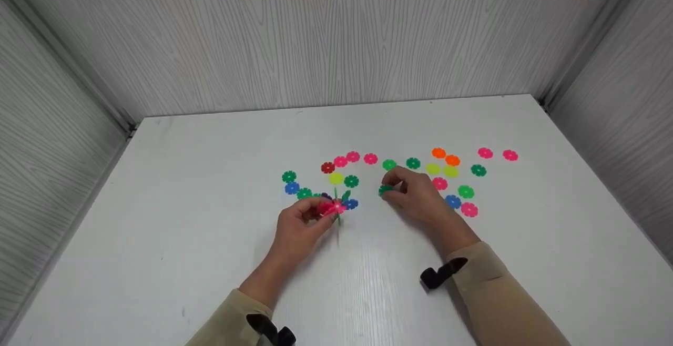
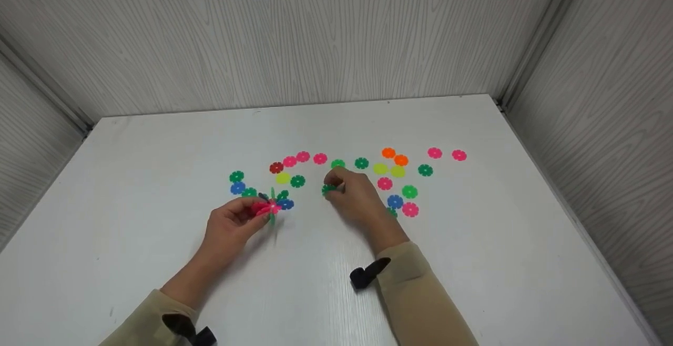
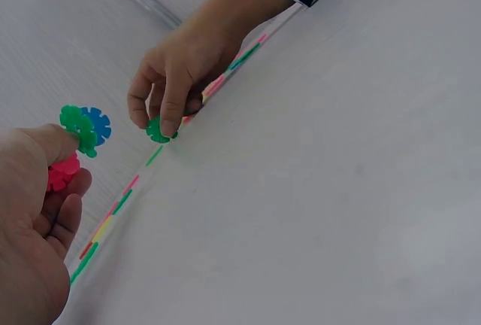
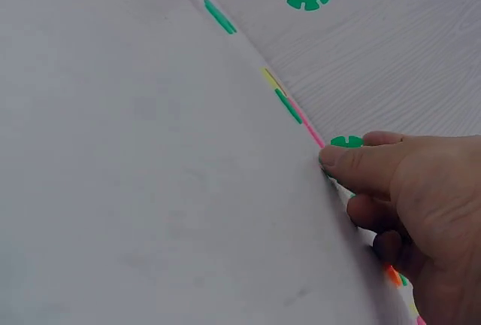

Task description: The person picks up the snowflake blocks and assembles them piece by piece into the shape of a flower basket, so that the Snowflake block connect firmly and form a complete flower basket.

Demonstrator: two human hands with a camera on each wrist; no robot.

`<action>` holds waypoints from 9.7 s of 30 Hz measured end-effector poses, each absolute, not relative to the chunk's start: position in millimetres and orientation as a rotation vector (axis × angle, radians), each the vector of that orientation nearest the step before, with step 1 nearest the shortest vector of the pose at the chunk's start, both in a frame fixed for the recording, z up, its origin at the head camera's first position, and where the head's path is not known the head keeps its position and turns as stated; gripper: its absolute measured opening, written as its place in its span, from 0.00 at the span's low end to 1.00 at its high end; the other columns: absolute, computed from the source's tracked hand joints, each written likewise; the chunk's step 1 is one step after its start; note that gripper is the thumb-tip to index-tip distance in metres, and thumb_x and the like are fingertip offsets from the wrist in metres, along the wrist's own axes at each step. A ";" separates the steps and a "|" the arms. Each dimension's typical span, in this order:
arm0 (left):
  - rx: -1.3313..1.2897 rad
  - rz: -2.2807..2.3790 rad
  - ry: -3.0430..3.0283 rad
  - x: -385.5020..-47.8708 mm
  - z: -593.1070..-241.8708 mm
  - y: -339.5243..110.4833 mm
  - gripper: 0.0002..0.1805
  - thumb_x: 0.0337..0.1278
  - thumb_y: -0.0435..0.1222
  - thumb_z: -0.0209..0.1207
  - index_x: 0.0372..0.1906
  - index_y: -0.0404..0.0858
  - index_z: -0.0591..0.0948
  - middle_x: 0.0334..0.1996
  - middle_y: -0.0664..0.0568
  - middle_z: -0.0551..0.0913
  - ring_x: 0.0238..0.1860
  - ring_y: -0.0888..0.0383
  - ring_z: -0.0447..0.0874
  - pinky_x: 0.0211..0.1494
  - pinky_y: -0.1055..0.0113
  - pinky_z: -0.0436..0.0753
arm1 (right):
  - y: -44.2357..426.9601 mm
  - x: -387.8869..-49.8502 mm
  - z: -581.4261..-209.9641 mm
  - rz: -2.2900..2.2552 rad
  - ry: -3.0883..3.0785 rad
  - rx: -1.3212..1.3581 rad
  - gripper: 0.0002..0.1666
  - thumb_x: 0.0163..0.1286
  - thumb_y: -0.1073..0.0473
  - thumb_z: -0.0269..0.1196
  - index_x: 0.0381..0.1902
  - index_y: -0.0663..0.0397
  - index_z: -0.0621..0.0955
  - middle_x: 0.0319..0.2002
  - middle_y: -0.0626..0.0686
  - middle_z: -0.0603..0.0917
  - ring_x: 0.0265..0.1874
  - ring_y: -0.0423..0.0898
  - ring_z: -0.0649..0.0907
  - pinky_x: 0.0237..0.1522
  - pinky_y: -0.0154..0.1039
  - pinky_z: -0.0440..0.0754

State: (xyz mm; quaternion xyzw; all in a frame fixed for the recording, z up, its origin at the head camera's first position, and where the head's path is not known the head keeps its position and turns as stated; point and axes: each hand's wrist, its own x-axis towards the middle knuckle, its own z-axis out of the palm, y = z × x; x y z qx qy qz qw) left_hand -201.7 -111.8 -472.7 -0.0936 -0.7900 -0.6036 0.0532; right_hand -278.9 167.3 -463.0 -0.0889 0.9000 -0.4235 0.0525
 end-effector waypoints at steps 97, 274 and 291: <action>-0.424 -1.755 -2.356 -195.7 -469.2 -105.6 0.10 0.60 0.43 0.77 0.46 0.55 0.93 0.50 0.64 0.87 0.55 0.59 0.84 0.52 0.59 0.89 | 133.9 -230.5 -457.7 -1.790 2.467 -0.832 0.10 0.70 0.62 0.74 0.48 0.48 0.94 0.39 0.45 0.92 0.37 0.46 0.90 0.44 0.39 0.90; -0.082 -2.034 -2.480 -202.1 -469.6 -107.3 0.30 0.66 0.40 0.72 0.70 0.41 0.79 0.56 0.50 0.83 0.61 0.50 0.77 0.60 0.64 0.85 | 245.1 -284.5 -455.4 -1.254 2.674 -0.162 0.25 0.72 0.55 0.73 0.65 0.45 0.85 0.54 0.54 0.83 0.55 0.54 0.78 0.52 0.40 0.84; -0.132 -2.114 -2.401 -201.5 -474.2 -107.2 0.23 0.67 0.37 0.71 0.63 0.39 0.80 0.51 0.48 0.85 0.54 0.50 0.83 0.56 0.69 0.86 | 218.1 -277.9 -458.0 -1.553 2.593 -0.138 0.17 0.71 0.50 0.74 0.55 0.47 0.89 0.43 0.53 0.86 0.43 0.53 0.84 0.40 0.34 0.86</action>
